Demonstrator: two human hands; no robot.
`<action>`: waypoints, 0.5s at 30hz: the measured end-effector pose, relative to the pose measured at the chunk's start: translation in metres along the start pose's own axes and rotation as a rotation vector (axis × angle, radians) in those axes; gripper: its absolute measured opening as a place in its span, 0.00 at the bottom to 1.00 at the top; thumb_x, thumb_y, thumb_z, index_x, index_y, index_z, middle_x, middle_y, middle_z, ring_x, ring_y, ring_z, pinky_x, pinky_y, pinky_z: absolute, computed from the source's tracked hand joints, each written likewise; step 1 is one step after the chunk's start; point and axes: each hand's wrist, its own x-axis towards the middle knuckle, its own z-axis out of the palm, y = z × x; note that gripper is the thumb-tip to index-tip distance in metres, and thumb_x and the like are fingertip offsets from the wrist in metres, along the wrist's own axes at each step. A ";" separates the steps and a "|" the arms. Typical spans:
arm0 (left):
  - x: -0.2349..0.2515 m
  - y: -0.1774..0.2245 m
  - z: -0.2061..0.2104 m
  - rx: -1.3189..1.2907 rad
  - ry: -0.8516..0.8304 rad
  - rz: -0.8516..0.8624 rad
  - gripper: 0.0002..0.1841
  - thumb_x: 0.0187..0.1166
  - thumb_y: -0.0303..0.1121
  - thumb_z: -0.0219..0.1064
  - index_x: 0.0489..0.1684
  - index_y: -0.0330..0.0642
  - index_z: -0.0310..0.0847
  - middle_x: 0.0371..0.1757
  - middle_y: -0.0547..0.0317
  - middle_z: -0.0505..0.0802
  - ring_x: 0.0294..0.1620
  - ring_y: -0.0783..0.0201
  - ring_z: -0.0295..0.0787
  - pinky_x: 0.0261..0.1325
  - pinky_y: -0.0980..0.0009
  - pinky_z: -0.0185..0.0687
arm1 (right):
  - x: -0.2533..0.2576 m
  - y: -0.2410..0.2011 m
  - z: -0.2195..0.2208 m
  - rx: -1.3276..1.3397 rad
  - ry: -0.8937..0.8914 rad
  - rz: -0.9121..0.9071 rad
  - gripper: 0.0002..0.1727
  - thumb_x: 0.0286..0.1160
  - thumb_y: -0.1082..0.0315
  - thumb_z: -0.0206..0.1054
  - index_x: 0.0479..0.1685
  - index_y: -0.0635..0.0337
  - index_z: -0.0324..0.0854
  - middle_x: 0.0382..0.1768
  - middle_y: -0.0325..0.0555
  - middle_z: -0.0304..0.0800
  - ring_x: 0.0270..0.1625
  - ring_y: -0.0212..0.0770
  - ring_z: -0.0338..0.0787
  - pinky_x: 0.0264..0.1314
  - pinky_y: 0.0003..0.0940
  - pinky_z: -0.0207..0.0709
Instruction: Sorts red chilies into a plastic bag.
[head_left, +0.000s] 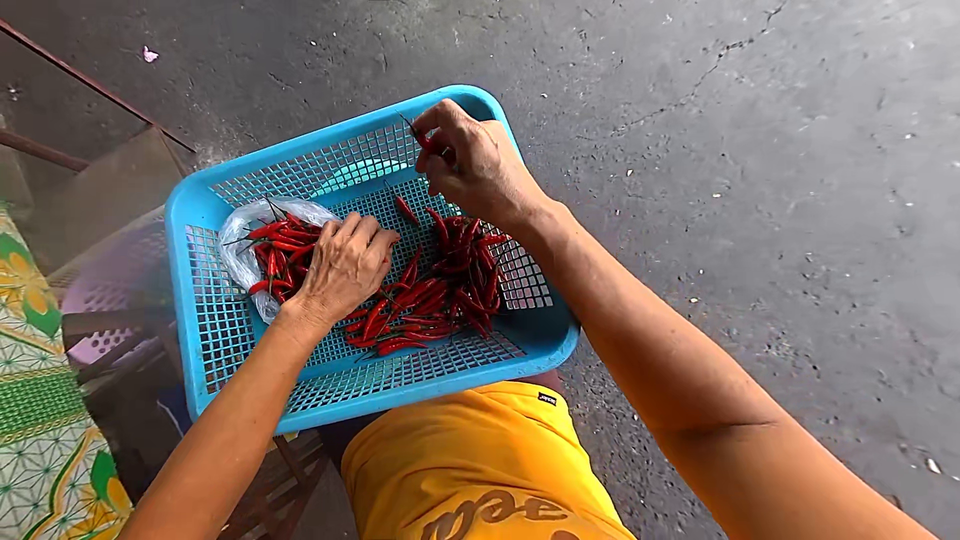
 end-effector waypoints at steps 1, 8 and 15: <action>0.004 0.003 -0.005 -0.011 0.000 -0.007 0.14 0.87 0.32 0.57 0.53 0.37 0.89 0.44 0.43 0.90 0.47 0.42 0.87 0.45 0.50 0.77 | 0.000 0.000 0.000 0.006 0.017 -0.002 0.17 0.81 0.74 0.55 0.65 0.62 0.77 0.41 0.47 0.93 0.33 0.39 0.93 0.37 0.37 0.87; 0.040 0.039 -0.027 -0.084 -0.015 -0.028 0.13 0.87 0.29 0.55 0.53 0.36 0.86 0.40 0.44 0.91 0.36 0.46 0.90 0.36 0.53 0.78 | 0.000 0.002 0.000 0.029 0.055 -0.018 0.16 0.82 0.74 0.54 0.65 0.62 0.77 0.41 0.45 0.93 0.34 0.39 0.93 0.39 0.38 0.88; 0.072 0.064 -0.001 -0.133 -0.240 -0.195 0.27 0.89 0.52 0.56 0.51 0.31 0.86 0.37 0.40 0.91 0.35 0.41 0.92 0.33 0.47 0.82 | 0.002 0.003 -0.001 0.003 0.037 -0.018 0.18 0.81 0.74 0.55 0.66 0.62 0.78 0.40 0.47 0.93 0.35 0.42 0.92 0.41 0.42 0.86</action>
